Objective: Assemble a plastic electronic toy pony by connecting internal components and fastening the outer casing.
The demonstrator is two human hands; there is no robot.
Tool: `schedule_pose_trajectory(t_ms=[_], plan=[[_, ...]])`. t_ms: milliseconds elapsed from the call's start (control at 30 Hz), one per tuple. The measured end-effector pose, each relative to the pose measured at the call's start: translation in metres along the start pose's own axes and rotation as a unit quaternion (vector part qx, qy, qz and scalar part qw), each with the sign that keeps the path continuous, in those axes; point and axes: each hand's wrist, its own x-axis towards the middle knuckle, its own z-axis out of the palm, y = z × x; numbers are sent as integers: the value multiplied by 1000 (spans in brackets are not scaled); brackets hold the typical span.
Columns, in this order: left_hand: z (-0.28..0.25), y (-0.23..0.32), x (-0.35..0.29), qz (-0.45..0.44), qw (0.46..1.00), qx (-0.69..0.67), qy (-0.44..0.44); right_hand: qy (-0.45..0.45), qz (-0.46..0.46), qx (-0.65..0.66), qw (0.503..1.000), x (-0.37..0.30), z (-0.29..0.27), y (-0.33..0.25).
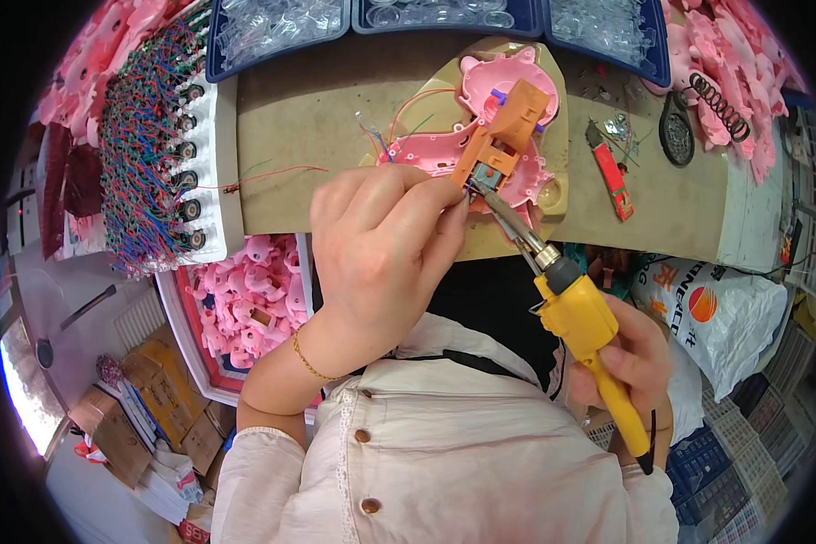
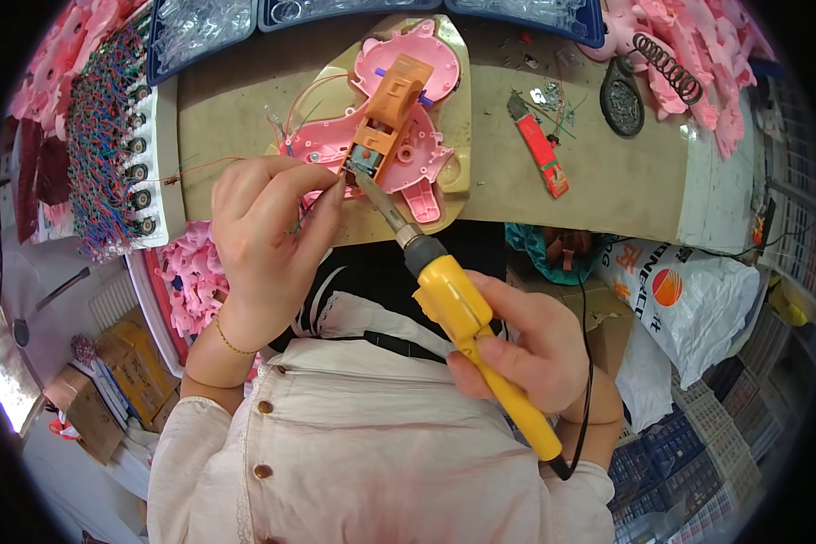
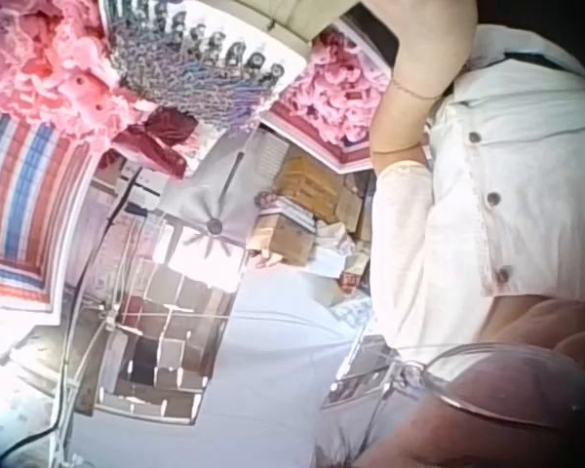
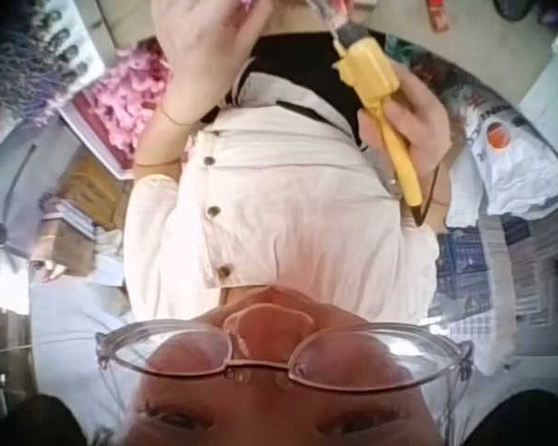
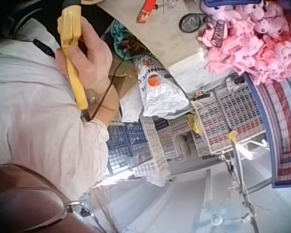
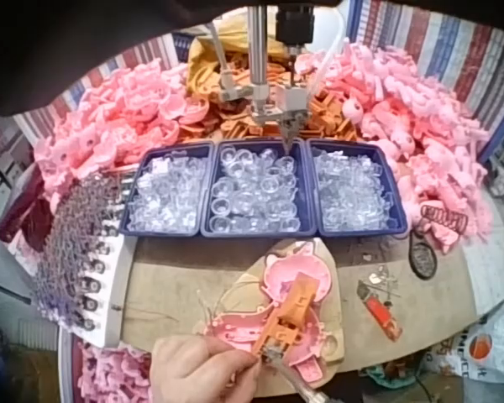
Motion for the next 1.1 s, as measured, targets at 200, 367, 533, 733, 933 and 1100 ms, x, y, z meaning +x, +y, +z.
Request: schedule_pose_trajectory(t_ms=[200, 367, 533, 733, 933, 1100], plan=[[-1, 0, 2, -2, 1000, -7, 3, -1, 30, 3, 1000, -9, -3, 5], [-1, 1, 3, 1, 1000, -8, 6, 84, -273, -186, 940, -3, 1, 21], [-16, -13, 16, -83, 988, -119, -53, 125, -209, -101, 965, -24, 1, 29], [-7, -31, 35, -32, 997, 49, -57, 185, -228, -103, 950, -18, 7, 35], [-23, -11, 21, -82, 994, -74, 25, 253, -224, -86, 937, -33, 8, 43], [-16, 8, 11, -8, 997, -30, -74, 313, -186, -50, 930, -34, 17, 43]])
